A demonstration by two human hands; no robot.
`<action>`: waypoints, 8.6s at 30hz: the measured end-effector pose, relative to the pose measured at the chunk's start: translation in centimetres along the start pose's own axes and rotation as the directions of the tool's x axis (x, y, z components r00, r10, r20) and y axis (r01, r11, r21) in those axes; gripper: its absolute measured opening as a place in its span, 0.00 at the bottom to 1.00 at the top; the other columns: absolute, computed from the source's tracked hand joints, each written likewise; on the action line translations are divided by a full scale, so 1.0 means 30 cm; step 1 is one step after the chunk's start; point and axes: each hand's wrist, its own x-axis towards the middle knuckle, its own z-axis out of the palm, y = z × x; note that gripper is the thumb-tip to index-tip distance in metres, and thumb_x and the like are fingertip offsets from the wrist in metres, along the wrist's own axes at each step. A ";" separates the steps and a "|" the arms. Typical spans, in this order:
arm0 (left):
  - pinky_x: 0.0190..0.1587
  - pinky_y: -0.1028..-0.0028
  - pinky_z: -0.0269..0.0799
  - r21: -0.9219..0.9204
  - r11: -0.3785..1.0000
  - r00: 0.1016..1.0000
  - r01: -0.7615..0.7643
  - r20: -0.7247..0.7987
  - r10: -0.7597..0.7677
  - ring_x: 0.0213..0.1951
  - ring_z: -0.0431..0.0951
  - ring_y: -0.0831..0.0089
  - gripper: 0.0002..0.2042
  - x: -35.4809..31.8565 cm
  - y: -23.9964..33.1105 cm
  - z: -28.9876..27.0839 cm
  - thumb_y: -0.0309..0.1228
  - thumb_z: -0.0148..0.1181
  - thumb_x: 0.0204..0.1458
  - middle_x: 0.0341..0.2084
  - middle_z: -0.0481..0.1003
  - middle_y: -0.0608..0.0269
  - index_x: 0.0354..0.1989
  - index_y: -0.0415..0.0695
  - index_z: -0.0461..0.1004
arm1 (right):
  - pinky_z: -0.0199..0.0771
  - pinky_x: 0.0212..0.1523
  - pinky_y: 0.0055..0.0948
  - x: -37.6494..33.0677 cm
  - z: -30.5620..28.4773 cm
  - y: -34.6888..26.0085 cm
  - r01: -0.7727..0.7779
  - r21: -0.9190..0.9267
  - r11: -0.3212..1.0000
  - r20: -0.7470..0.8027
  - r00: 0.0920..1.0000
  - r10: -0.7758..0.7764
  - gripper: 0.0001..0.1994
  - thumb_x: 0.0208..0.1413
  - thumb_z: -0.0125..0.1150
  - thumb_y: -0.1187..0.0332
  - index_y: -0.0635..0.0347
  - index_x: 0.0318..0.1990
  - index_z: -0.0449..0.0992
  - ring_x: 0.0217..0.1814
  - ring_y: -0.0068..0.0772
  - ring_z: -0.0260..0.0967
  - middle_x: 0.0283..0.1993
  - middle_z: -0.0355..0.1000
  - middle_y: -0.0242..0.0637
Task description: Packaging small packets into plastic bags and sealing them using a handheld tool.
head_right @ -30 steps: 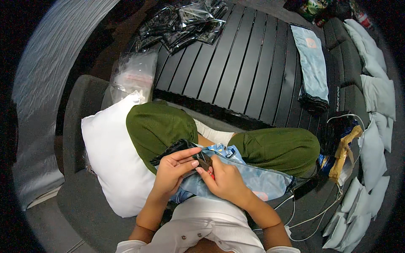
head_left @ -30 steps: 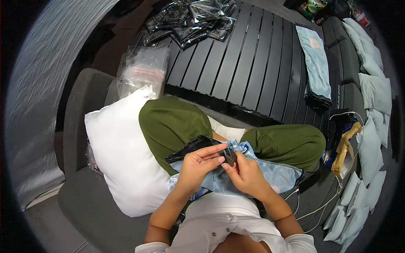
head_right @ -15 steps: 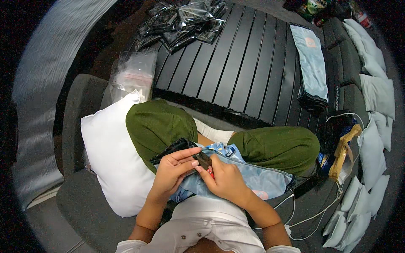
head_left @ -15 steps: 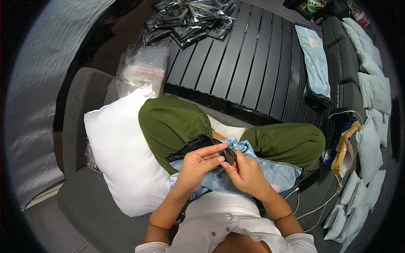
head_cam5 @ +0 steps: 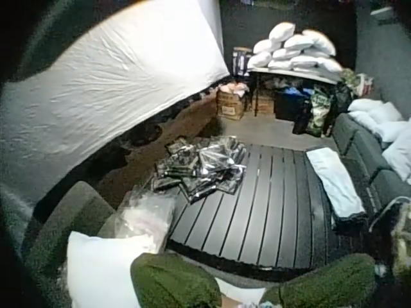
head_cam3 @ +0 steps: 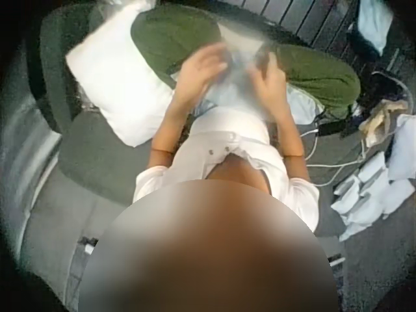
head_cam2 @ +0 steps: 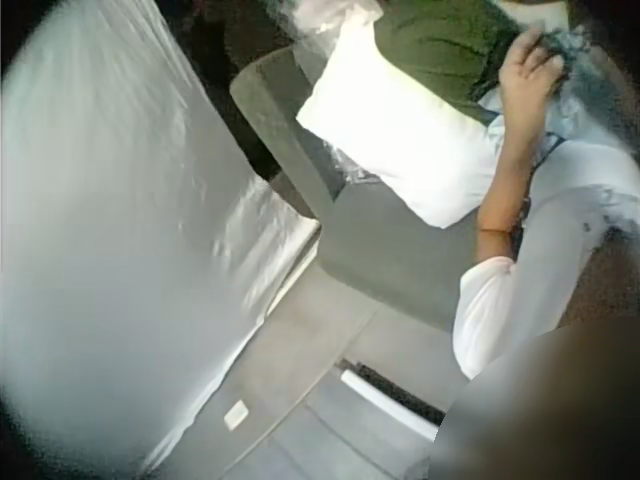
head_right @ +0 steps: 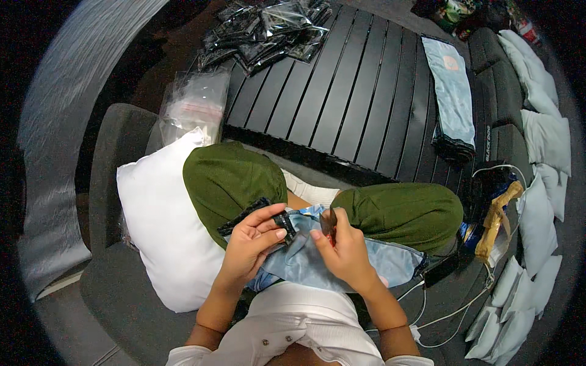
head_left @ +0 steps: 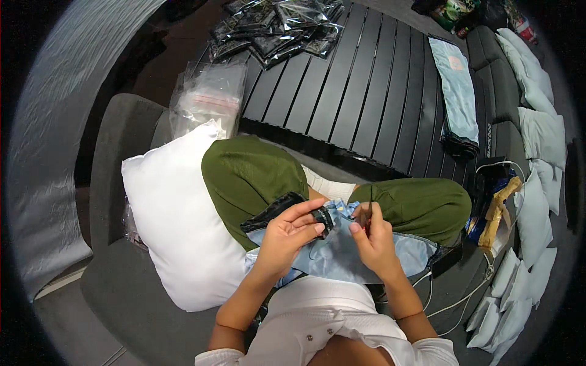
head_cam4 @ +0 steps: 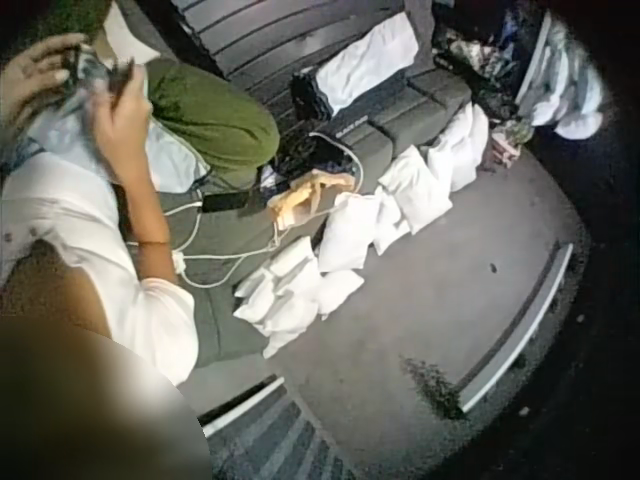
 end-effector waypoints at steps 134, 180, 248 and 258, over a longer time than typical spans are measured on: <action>0.45 0.77 0.69 0.136 0.921 0.930 -0.365 0.109 0.352 0.41 0.72 0.73 0.19 0.003 -0.047 0.021 0.13 0.52 0.45 0.38 0.71 0.53 0.47 0.37 0.58 | 0.55 0.14 0.24 -0.006 -0.003 -0.090 0.190 -0.124 0.974 0.058 0.981 -0.185 0.11 0.48 0.58 0.67 0.64 0.24 0.65 0.11 0.29 0.57 0.13 0.59 0.36; 0.45 0.78 0.67 0.233 0.902 0.931 -0.365 0.096 0.352 0.40 0.72 0.75 0.22 -0.007 -0.054 0.018 0.13 0.53 0.45 0.37 0.71 0.56 0.49 0.36 0.57 | 0.56 0.13 0.23 -0.003 0.001 -0.083 0.155 -0.117 0.981 0.105 0.984 -0.142 0.12 0.49 0.58 0.67 0.63 0.24 0.62 0.11 0.26 0.56 0.12 0.59 0.35; 0.45 0.78 0.69 0.147 0.911 0.922 -0.386 0.048 0.383 0.41 0.73 0.72 0.20 -0.008 -0.052 0.011 0.12 0.52 0.45 0.38 0.71 0.50 0.48 0.36 0.56 | 0.59 0.12 0.32 -0.011 0.016 -0.088 0.138 -0.154 0.979 0.088 0.988 -0.125 0.13 0.49 0.58 0.64 0.62 0.23 0.63 0.11 0.41 0.62 0.11 0.62 0.41; 0.45 0.78 0.68 0.133 0.919 0.928 -0.372 0.031 0.371 0.40 0.73 0.74 0.21 -0.012 -0.050 0.013 0.12 0.52 0.45 0.36 0.72 0.51 0.48 0.36 0.56 | 0.55 0.13 0.26 -0.018 0.015 -0.072 0.175 -0.126 0.976 0.030 0.985 -0.172 0.10 0.50 0.55 0.68 0.64 0.24 0.63 0.11 0.31 0.58 0.13 0.60 0.38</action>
